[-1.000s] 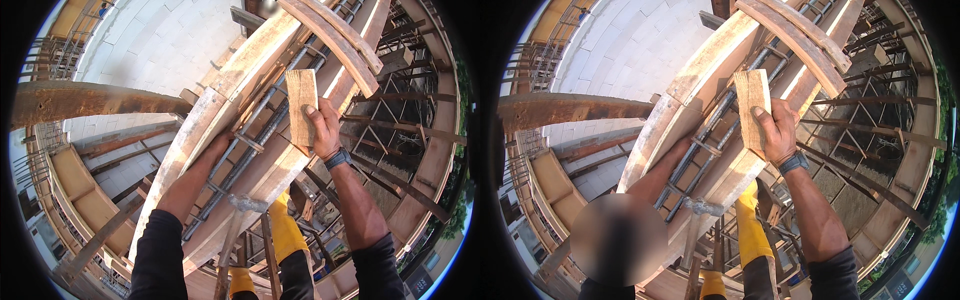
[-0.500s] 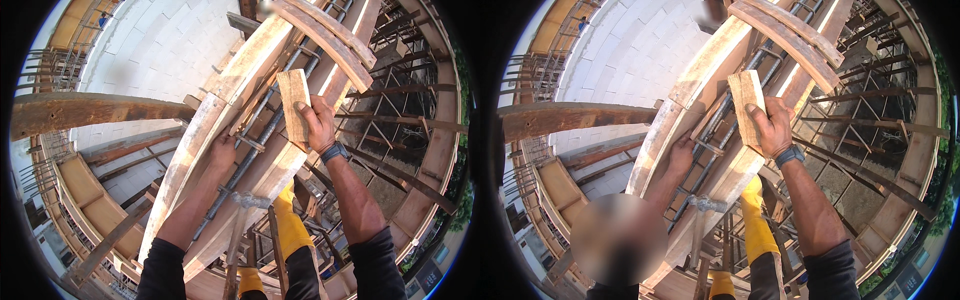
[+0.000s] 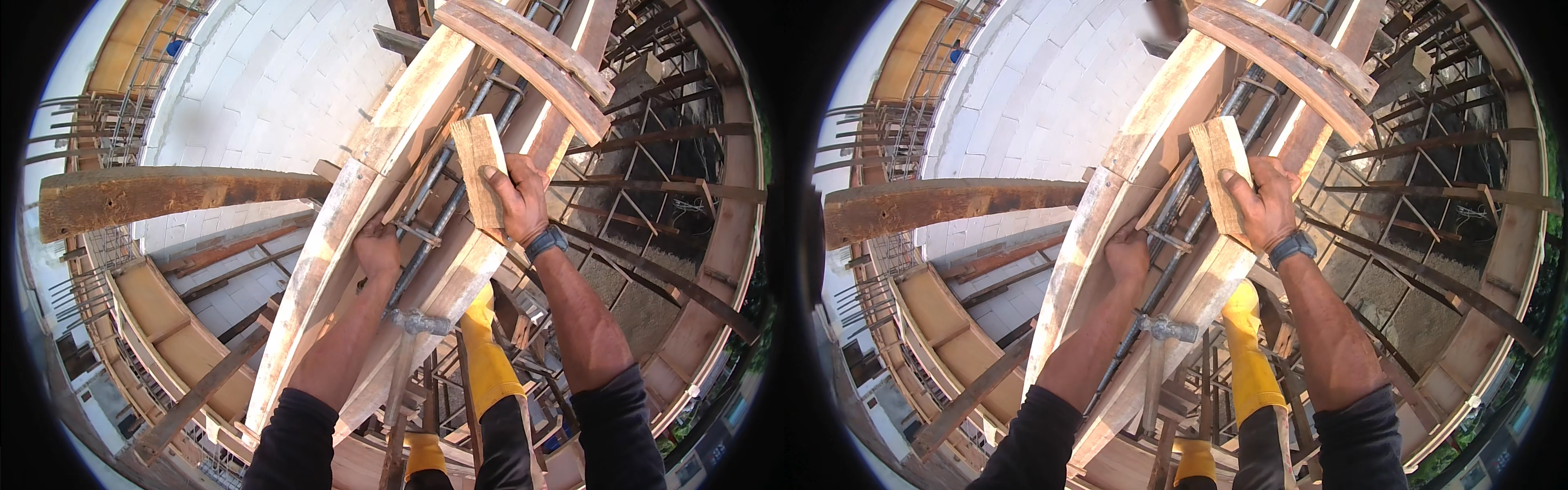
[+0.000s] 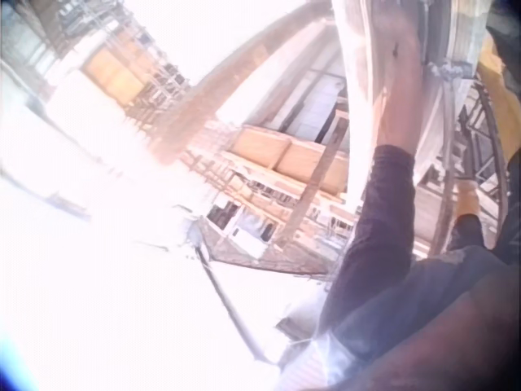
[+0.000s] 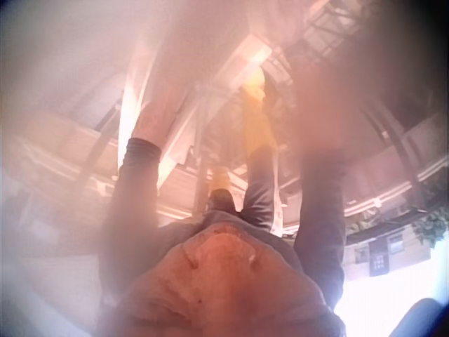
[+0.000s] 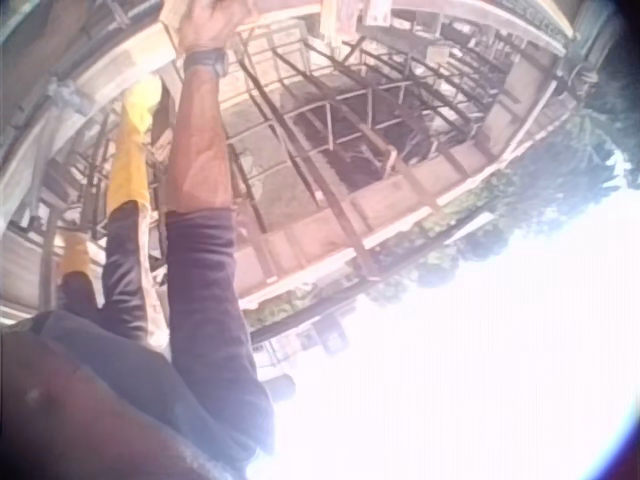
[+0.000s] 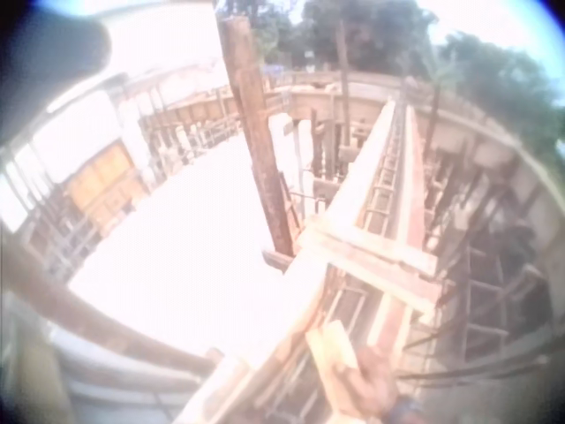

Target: The person positions a wooden block against a structural frame and hammers a nail into it to secure the piece.

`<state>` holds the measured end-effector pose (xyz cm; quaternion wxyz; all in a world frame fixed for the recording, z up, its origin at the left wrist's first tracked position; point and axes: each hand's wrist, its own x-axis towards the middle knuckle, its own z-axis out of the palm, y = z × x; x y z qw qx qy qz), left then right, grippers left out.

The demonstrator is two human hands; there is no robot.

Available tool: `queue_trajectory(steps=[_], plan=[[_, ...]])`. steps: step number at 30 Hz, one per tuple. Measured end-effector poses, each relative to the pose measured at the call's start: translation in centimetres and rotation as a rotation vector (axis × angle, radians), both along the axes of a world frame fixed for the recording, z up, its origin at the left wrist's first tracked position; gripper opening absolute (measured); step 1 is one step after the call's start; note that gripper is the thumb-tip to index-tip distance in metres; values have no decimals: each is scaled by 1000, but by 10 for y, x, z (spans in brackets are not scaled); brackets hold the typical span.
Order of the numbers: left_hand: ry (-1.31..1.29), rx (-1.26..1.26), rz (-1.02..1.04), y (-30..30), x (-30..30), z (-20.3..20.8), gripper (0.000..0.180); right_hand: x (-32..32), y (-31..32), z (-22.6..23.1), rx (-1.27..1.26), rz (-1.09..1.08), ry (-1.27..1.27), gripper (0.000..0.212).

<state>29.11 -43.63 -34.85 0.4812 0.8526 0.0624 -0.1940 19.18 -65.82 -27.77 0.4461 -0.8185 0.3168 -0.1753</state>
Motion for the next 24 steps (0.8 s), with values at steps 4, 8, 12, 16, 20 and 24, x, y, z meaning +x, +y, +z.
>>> queue_trajectory(steps=[4, 8, 12, 16, 20, 24], plan=[[-21, 35, -29, 14, -10, 12, 33, 4, 3, 3, 5, -2, -2, 46], [-334, 283, -278, 21, -22, 55, 31, -2, 0, -1, 13, -21, -27, 47], [-526, 357, -423, 42, -4, 86, 29, 3, 0, -1, 28, -14, -29, 48], [-588, 478, -589, 49, 9, 136, 25, 0, -2, -6, 54, -7, -23, 51], [-676, 578, -677, 58, 25, 190, 23, 1, -5, -7, 67, 1, 33, 57], [-562, 574, -634, 66, 33, 238, 23, 0, -5, -6, 75, -9, 74, 65]])
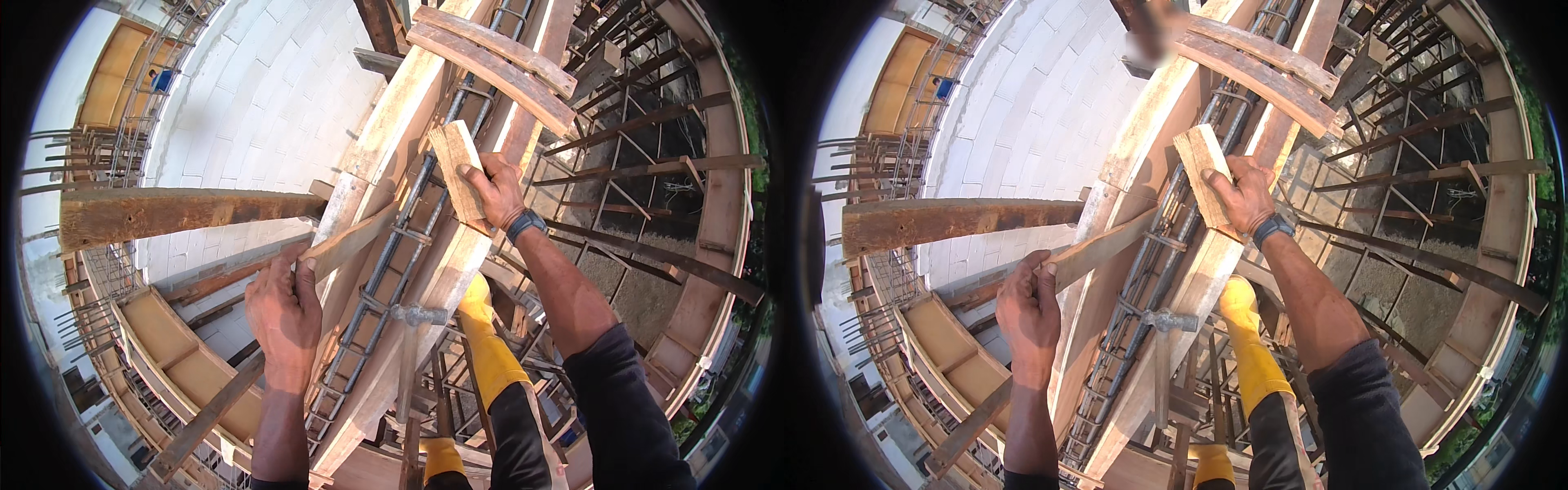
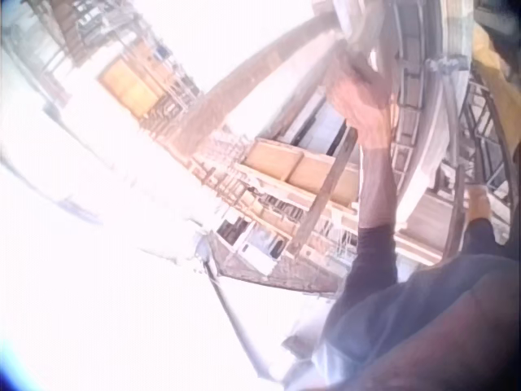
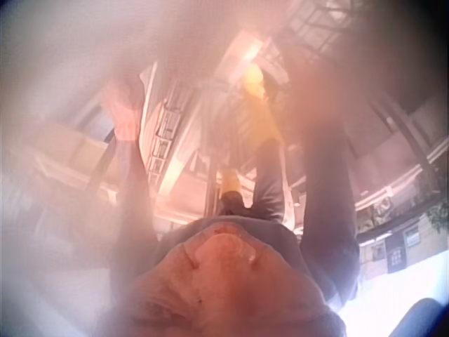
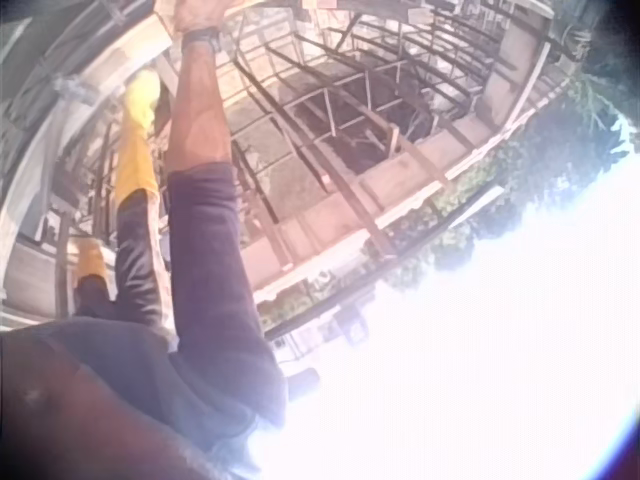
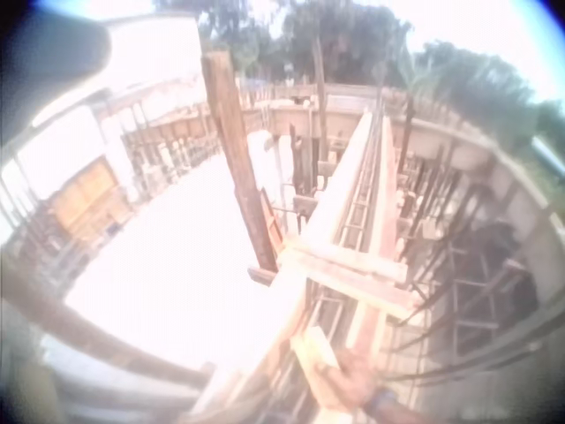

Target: The person positions a wooden block against a structural frame and hammers a nail into it to secure the piece.

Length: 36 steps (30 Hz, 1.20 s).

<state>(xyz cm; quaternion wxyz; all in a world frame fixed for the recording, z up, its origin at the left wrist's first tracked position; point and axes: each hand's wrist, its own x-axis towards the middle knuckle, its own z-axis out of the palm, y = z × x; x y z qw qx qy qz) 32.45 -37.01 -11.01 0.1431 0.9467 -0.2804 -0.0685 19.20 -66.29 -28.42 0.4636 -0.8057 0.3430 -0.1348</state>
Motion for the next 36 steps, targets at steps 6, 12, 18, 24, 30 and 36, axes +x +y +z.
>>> queue_trajectory(steps=[6, 12, 18, 24, 30, 36], plan=[[27, -93, 29, 33, 5, 28, 22, 2, 1, 2, 14, -26, -19, 60], [-302, -501, 87, 68, 12, 28, 31, 3, 5, -4, -3, -32, -42, 59], [-415, -877, 340, 104, 12, 33, 43, 6, -1, 11, 150, 15, 69, 63], [-456, -972, 501, 168, -11, 21, 42, 44, -16, 37, -281, 474, 291, 65], [-407, -942, 539, 193, -54, -7, 34, 61, -15, 29, -349, 745, 441, 59], [-422, -867, 595, 220, -80, -2, 31, 58, -24, 18, -283, 720, 334, 62]])
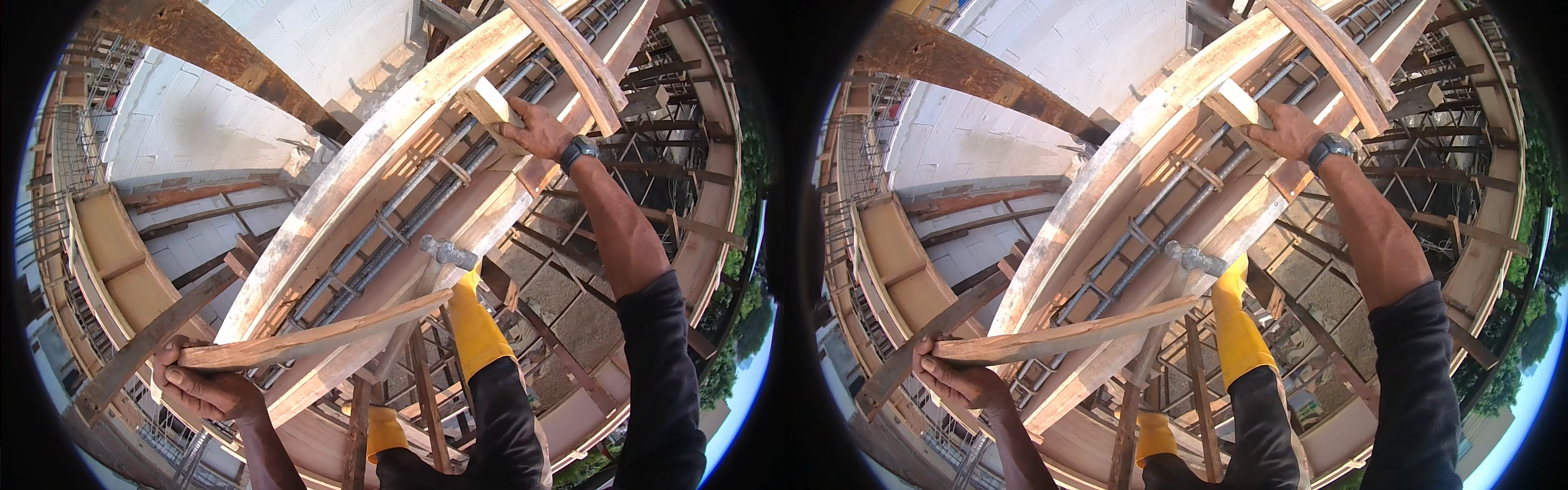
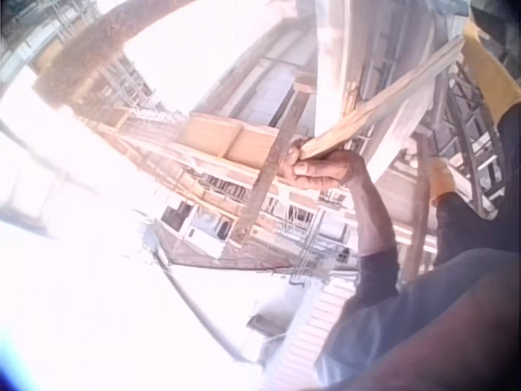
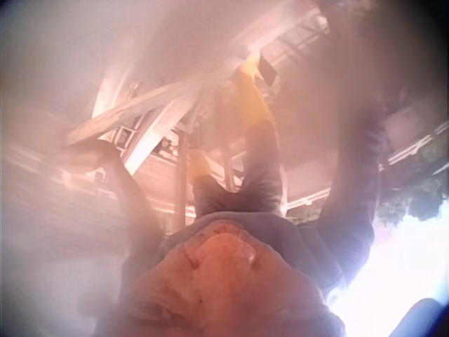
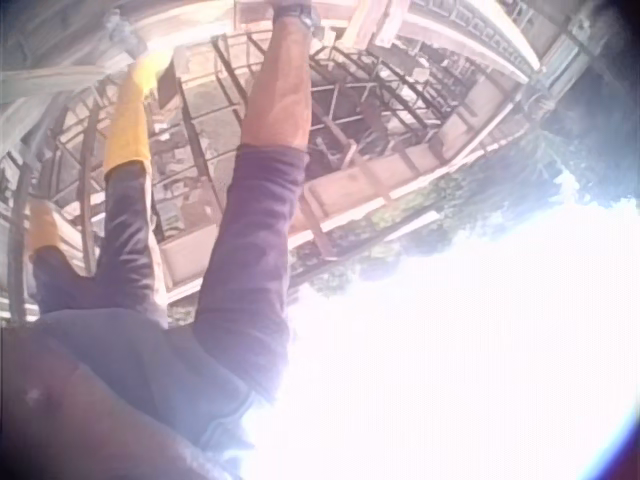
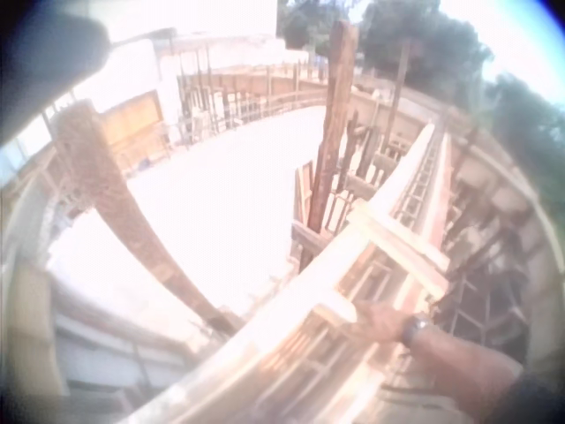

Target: The person positions a wooden block against a structural frame and hammers a nail into it to secure the piece.

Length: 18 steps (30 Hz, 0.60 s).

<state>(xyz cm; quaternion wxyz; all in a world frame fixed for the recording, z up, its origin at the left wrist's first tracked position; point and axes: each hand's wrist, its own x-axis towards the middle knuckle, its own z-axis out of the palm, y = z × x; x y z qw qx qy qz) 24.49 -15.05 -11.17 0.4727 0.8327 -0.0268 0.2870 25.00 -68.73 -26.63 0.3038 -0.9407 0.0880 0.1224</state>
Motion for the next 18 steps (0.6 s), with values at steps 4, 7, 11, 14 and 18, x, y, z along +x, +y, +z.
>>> queue_trajectory(steps=[4, 7, 11, 14, 18], plan=[[47, -85, 79, 33, -14, 13, 31, 9, 3, 3, 33, 0, 69, 68], [65, -7, 150, 53, -30, 17, 30, -2, -5, -17, -13, 82, -15, 74], [105, -61, 179, 93, -61, 16, 30, 4, -5, -25, -50, 68, 63, 73], [140, -25, 267, 100, -75, 11, 31, 1, 17, -30, -100, 22, 64, 62], [136, -1, 285, 92, -78, 7, 32, -3, 19, -42, -130, 24, -37, 52]])
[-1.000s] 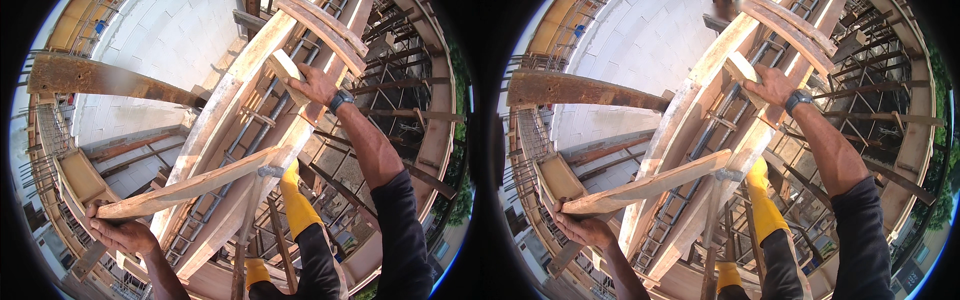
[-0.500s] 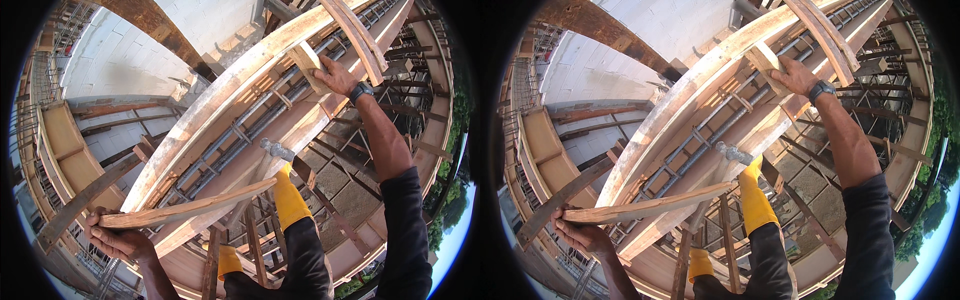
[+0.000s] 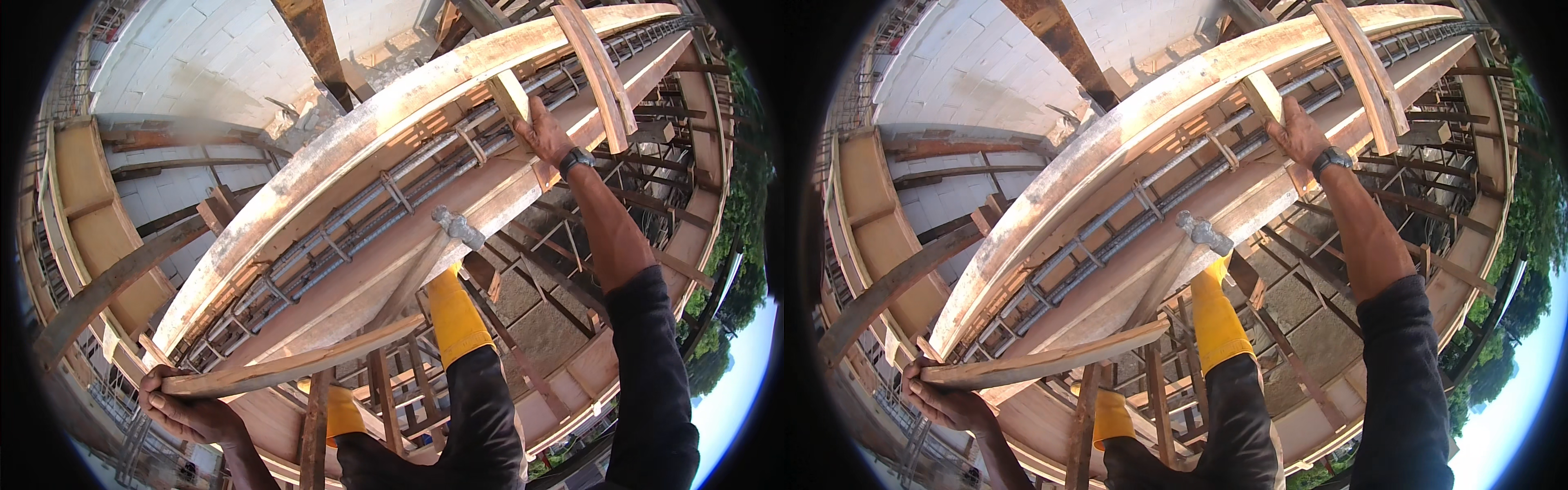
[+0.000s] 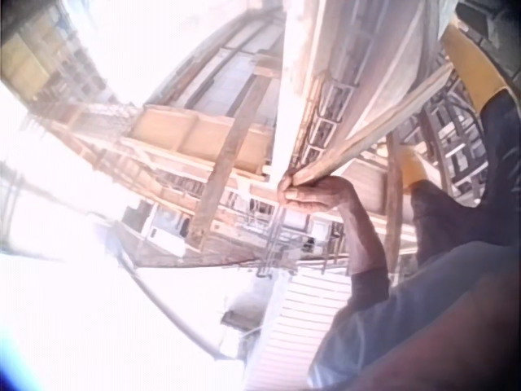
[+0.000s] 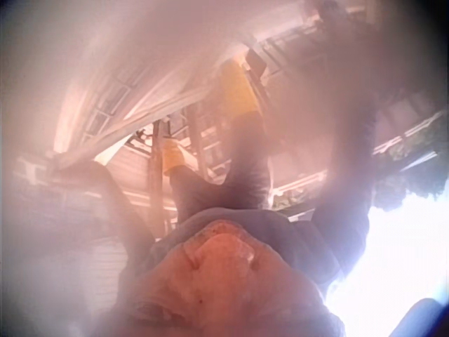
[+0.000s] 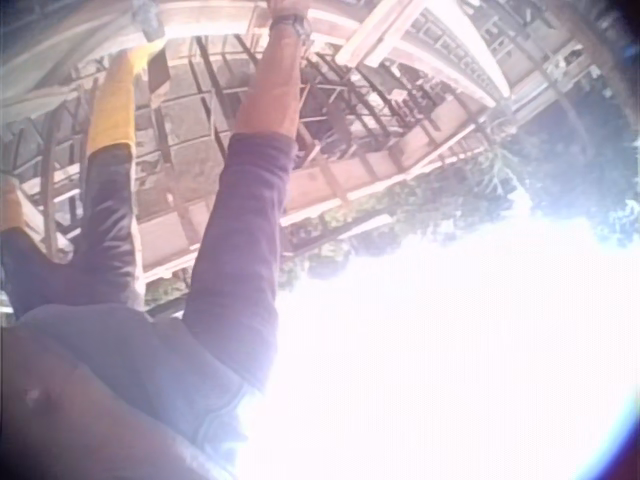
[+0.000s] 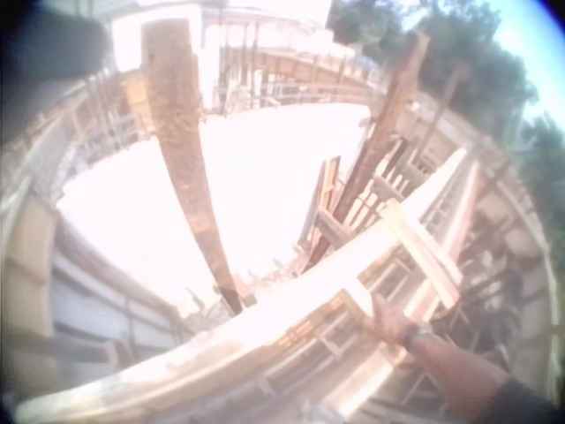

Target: The person positions a wooden block against a structural frame and hammers a nail into it to secure the piece.

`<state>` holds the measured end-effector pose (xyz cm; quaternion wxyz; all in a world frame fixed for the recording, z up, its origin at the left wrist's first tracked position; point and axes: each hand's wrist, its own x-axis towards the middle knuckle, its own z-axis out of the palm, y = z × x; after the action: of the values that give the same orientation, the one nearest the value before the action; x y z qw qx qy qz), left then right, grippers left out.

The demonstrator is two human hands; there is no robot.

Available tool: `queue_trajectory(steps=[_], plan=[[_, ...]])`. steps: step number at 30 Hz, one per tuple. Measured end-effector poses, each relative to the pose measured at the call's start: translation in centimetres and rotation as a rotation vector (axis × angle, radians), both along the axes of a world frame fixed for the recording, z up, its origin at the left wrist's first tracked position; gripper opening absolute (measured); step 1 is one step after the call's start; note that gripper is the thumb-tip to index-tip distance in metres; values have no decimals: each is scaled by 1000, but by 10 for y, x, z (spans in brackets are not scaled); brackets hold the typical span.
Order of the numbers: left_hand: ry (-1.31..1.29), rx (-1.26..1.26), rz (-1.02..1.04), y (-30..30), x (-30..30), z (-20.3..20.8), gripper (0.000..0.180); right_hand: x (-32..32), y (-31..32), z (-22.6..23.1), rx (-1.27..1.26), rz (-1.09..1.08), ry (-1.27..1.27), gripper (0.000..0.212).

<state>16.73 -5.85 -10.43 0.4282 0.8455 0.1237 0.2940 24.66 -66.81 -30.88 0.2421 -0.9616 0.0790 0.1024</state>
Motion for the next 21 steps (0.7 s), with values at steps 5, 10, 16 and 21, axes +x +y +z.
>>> queue_trajectory(steps=[5, 10, 16, 21], plan=[[31, -143, -201, -33, 21, 7, 30, -17, 1, 10, -118, -33, -52, 71], [2, -515, -363, -89, 57, 0, 31, -53, 91, 87, 267, 14, -311, 88], [38, -860, -662, -213, 135, -37, 42, -130, 133, 171, 1237, 75, 692, 89], [-33, -764, -727, -308, 160, -69, 56, -169, 118, 170, 1043, -173, 325, 88]])
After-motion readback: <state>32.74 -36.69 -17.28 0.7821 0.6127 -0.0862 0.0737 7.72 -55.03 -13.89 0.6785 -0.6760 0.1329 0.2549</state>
